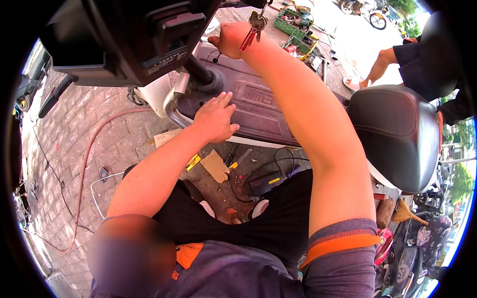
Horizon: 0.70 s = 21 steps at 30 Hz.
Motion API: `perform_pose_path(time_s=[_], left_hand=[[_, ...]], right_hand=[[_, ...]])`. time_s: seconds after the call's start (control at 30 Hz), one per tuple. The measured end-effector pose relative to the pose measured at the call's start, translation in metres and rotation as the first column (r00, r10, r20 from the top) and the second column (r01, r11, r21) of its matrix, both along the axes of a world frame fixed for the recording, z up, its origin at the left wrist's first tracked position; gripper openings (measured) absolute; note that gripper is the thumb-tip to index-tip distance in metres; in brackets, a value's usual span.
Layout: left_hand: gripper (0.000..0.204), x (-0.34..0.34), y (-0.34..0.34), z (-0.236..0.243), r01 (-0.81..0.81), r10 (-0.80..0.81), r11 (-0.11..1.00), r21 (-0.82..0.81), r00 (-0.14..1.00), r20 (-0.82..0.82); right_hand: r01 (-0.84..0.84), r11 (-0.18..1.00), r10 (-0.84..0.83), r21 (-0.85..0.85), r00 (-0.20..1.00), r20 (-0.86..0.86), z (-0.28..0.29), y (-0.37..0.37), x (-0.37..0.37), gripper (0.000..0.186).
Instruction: The person sits on the ground and works on a white electric scooter, using a screwdriver to remove and install a black plastic cover on the footboard. They then connect a charging cable to the scooter and check the digital display on the handlebars.
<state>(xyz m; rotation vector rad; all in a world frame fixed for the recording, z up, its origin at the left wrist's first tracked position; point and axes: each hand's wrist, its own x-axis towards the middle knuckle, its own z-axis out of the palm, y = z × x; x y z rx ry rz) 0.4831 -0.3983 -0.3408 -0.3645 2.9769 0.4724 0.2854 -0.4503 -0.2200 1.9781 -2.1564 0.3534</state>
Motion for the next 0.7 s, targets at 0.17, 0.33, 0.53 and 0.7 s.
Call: perform_pose_path(time_s=[0.17, 0.33, 0.53, 0.7], left_hand=[[0.066, -0.001, 0.0, -0.001, 0.005, -0.006, 1.0, -0.014, 1.0, -0.005], [0.066, -0.001, 0.0, -0.002, 0.006, -0.006, 1.0, 0.004, 1.0, -0.015], [0.065, -0.001, 0.001, -0.002, 0.006, -0.005, 1.0, 0.002, 1.0, -0.028], [0.066, -0.002, 0.001, 0.001, 0.004, -0.004, 1.0, 0.007, 1.0, 0.0]], right_hand=[[0.01, 1.0, -0.01, -0.006, 1.0, -0.02, 0.001, 0.002, 0.001, 0.028], [0.022, 1.0, -0.022, -0.009, 1.0, -0.016, 0.003, 0.005, 0.001, 0.029], [0.032, 0.999, -0.032, -0.014, 0.999, -0.02, 0.004, 0.009, 0.0, 0.029], [0.039, 0.999, -0.04, -0.011, 0.999, -0.03, 0.003, 0.01, 0.003, 0.03]])
